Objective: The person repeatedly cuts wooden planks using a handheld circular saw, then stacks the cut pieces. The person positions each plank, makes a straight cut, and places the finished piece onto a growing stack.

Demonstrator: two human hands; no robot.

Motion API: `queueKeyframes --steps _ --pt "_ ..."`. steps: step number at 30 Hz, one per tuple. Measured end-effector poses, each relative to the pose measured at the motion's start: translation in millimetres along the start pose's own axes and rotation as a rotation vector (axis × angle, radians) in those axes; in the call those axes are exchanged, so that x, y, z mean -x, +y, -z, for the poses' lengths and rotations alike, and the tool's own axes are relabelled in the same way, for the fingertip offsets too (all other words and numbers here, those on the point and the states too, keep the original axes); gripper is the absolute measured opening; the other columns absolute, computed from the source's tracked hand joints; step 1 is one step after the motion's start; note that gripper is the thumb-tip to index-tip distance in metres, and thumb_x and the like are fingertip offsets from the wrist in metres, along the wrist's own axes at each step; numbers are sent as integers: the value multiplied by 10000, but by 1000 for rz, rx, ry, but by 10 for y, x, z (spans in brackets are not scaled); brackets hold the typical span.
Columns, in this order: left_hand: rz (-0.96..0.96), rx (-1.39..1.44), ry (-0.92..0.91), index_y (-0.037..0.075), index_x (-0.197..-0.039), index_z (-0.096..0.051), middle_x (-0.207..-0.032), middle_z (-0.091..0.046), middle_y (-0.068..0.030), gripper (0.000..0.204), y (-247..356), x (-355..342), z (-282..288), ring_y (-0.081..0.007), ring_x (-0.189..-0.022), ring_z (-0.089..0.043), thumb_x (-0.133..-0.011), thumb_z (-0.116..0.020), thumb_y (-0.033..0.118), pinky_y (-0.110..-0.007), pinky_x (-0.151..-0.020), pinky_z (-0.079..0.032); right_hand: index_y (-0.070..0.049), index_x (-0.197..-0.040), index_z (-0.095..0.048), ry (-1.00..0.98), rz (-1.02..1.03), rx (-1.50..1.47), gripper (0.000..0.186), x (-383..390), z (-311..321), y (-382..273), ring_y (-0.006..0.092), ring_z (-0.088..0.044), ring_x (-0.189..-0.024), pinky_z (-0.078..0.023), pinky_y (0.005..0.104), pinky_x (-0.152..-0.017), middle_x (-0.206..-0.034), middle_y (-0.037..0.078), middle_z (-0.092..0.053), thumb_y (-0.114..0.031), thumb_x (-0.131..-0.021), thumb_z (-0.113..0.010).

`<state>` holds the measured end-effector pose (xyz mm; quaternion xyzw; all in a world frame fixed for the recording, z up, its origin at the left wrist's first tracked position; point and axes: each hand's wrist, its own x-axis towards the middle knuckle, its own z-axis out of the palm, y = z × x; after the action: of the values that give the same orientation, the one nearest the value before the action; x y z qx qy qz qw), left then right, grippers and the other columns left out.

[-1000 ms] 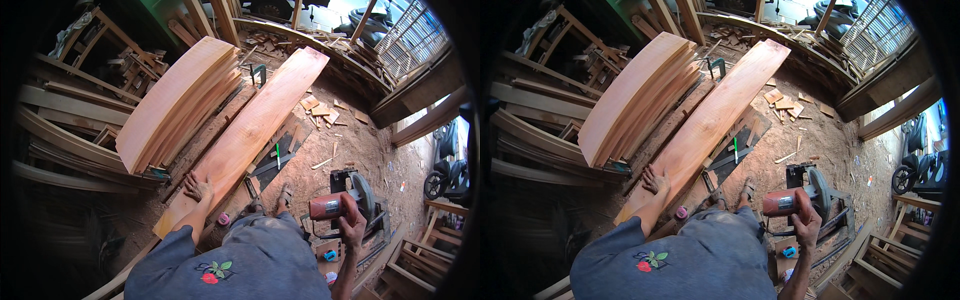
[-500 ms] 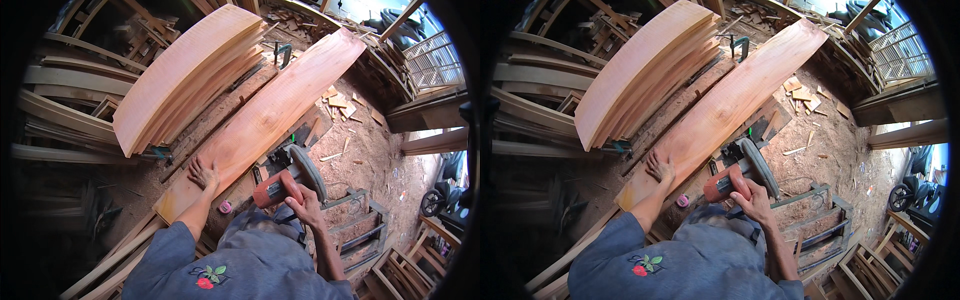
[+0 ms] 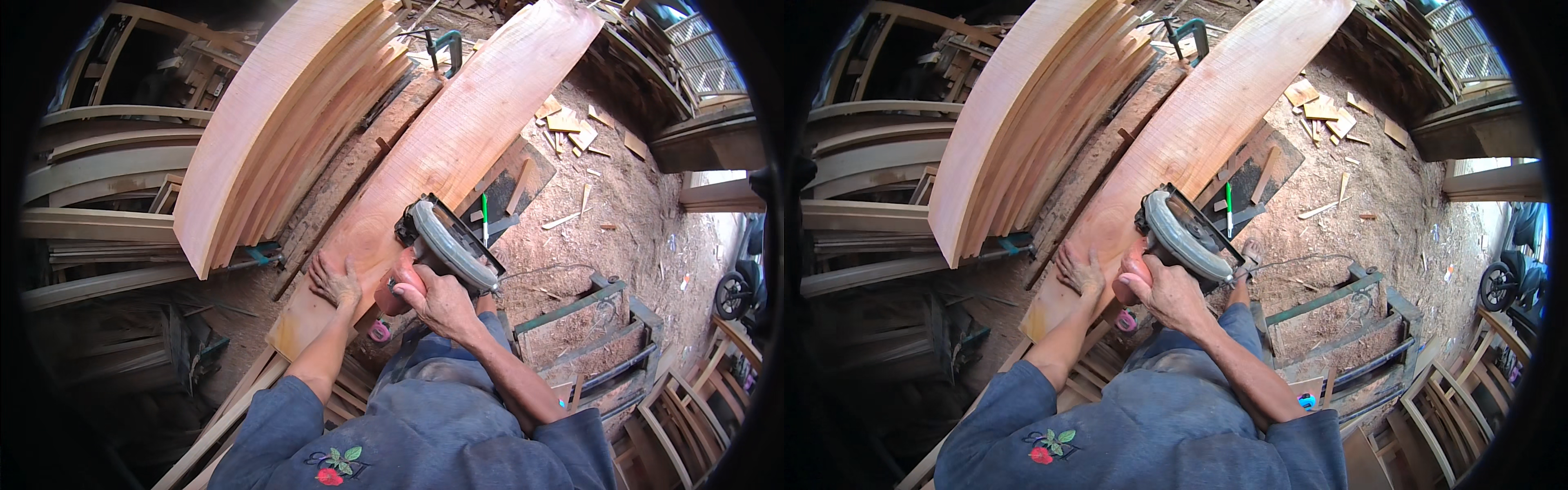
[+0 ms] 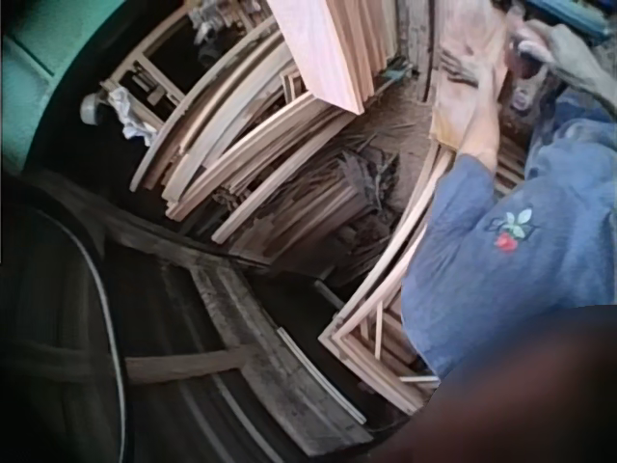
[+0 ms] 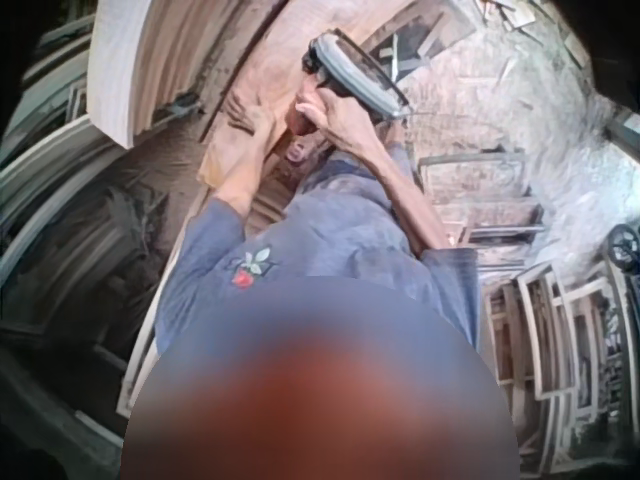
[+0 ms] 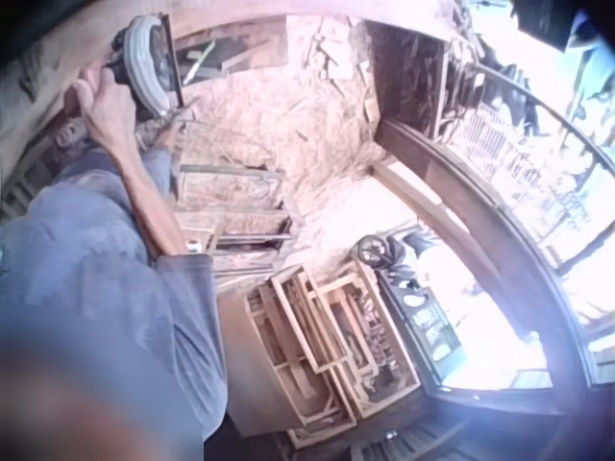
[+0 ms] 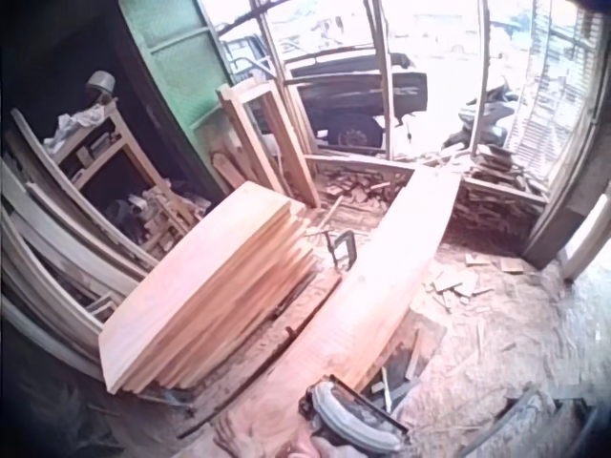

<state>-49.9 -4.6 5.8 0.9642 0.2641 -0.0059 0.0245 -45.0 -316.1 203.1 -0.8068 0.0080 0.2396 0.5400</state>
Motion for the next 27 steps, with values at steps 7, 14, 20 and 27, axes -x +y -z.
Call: queueKeyframes --steps 7,14,20,27 --pt "-5 7 21 125 -1649 -389 -1715 -357 -150 900 44 1 23 -395 -1617 -248 -988 -594 699 -770 -1214 -184 25 -1161 -603 -84 -38 38 692 146 101 -2 541 -720 -855 -566 621 -752 -844 322 -718 -654 -1030 -581" --pt "-16 -25 31 134 -1652 -385 -1718 -358 -123 890 9 -6 -18 -372 -1621 -247 -991 -590 695 -769 -1210 -198 3 -1146 -614 -122 -102 -2 669 119 145 51 545 -713 -870 -555 624 -756 -859 324 -718 -653 -1018 -608" --pt "-20 -34 39 132 -1654 -379 -1716 -355 -121 886 12 -1 -25 -364 -1623 -244 -995 -587 687 -779 -1200 -208 10 -1132 -613 -86 -71 9 676 78 128 68 551 -709 -844 -557 617 -740 -832 328 -712 -655 -1011 -616" --pt "-30 -26 39 133 -1661 -365 -1700 -367 -128 884 0 5 -32 -376 -1616 -251 -1000 -585 678 -799 -1180 -221 9 -1117 -627 -67 -30 17 671 53 127 113 540 -713 -841 -560 610 -734 -831 325 -713 -653 -1008 -620"
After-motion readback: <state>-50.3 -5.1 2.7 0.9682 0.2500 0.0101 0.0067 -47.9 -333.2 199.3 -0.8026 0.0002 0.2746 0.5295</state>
